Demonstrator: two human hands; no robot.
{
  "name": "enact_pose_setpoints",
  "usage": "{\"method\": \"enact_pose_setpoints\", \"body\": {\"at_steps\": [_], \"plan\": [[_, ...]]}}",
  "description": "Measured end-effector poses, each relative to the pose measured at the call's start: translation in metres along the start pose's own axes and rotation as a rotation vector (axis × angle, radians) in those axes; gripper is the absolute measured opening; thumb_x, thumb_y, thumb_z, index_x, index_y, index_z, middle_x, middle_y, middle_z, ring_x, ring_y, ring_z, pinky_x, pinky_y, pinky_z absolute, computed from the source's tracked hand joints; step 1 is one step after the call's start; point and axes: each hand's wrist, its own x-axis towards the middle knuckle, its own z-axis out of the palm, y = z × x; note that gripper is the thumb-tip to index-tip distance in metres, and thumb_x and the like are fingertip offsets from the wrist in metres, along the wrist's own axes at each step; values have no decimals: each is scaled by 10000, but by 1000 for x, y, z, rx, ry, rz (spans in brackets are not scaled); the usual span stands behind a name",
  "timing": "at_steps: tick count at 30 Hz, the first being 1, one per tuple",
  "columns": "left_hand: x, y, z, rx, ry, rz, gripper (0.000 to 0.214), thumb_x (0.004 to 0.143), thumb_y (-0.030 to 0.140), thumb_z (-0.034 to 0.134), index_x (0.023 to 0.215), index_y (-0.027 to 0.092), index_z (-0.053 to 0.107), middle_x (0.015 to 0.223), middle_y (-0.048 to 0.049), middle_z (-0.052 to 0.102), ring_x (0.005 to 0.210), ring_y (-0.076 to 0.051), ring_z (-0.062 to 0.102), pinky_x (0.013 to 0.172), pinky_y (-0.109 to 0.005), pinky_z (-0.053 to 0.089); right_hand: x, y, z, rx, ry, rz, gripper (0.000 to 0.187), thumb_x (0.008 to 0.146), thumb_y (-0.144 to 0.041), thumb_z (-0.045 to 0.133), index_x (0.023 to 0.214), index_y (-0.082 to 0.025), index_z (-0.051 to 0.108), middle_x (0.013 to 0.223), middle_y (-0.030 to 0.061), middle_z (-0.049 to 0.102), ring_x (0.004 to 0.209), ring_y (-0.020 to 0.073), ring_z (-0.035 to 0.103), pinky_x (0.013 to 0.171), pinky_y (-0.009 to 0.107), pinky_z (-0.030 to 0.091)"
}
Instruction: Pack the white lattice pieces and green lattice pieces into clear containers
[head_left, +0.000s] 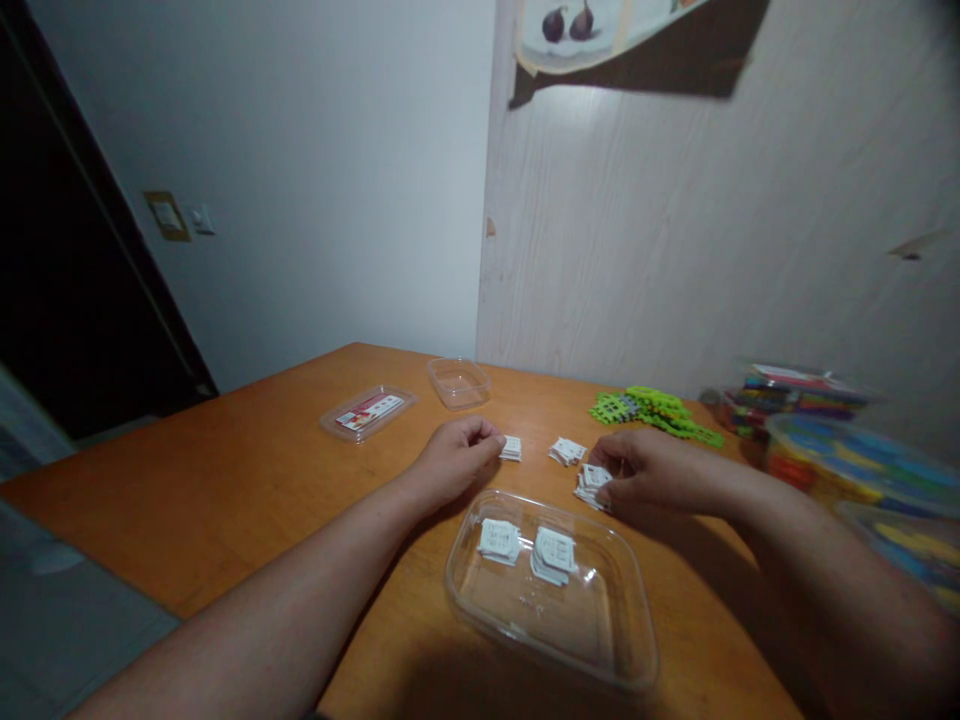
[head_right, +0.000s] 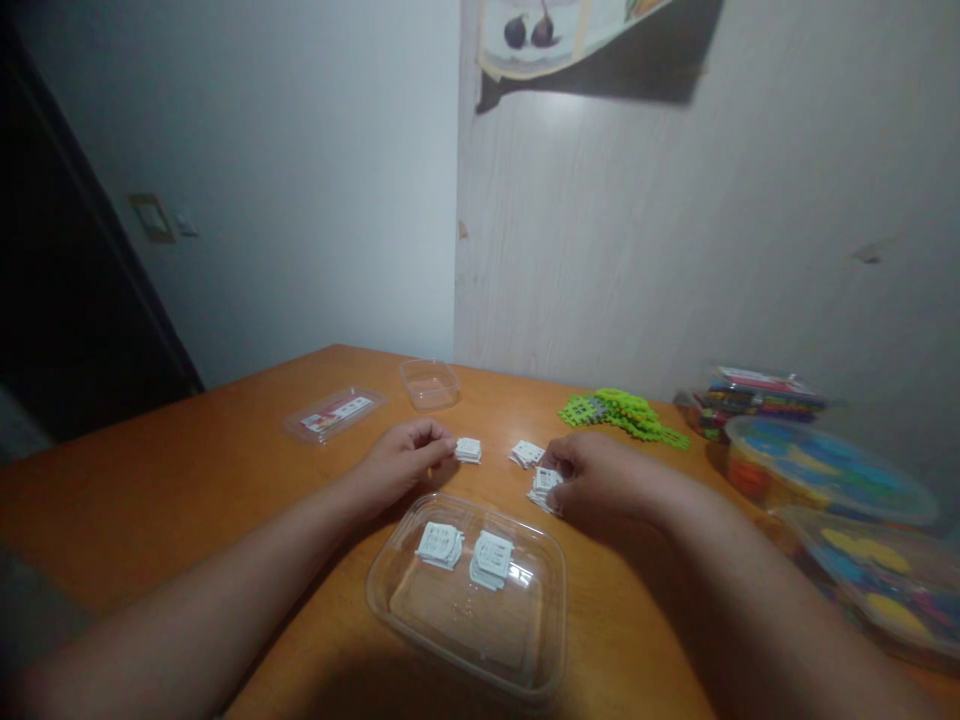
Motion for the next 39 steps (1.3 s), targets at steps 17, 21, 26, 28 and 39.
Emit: {"method": "enact_pose_setpoints", "body": {"at_steps": [17,21,26,28,39], "plan": [[-2,4,-1,7,1,-25,243,789,370,673,759,148,578,656,32,529,572,-78,424,555,-218,309,-2,-1,-3,-54,39,-45,165,772,-300,682,899,-198,703,742,16,656,661,157,565,572,260,370],[-2,5,0,-74,-14,-39,257,782,375,702,754,151,577,641,37,523,554,-70,413,558,-216,305,-9,-22,-8,-31,179,-148,136,813,-275,643,923,-195,654,780,15,655,695,161,573,601,267,400],[-5,10,-1,-245,-153,-54,294,775,413,739,802,144,622,751,-13,607,632,-91,498,614,-231,352,-17,-60,-1,144,343,-297,157,837,-257,647,982,-211,611,836,1,649,707,142,569,605,254,420],[-8,14,-2,-312,-239,-61,303,789,426,735,846,139,656,826,-42,639,688,-103,531,654,-241,374,-18,-72,6,161,425,-408,212,830,-237,670,1036,-231,621,917,11,654,770,149,581,632,256,429],[-14,19,-6,-558,-364,-151,247,725,318,792,740,123,642,710,-30,610,652,-104,535,663,-257,382,-13,-84,27,173,549,-584,259,841,-231,693,1087,-257,616,990,26,624,882,176,579,731,294,467]]}}
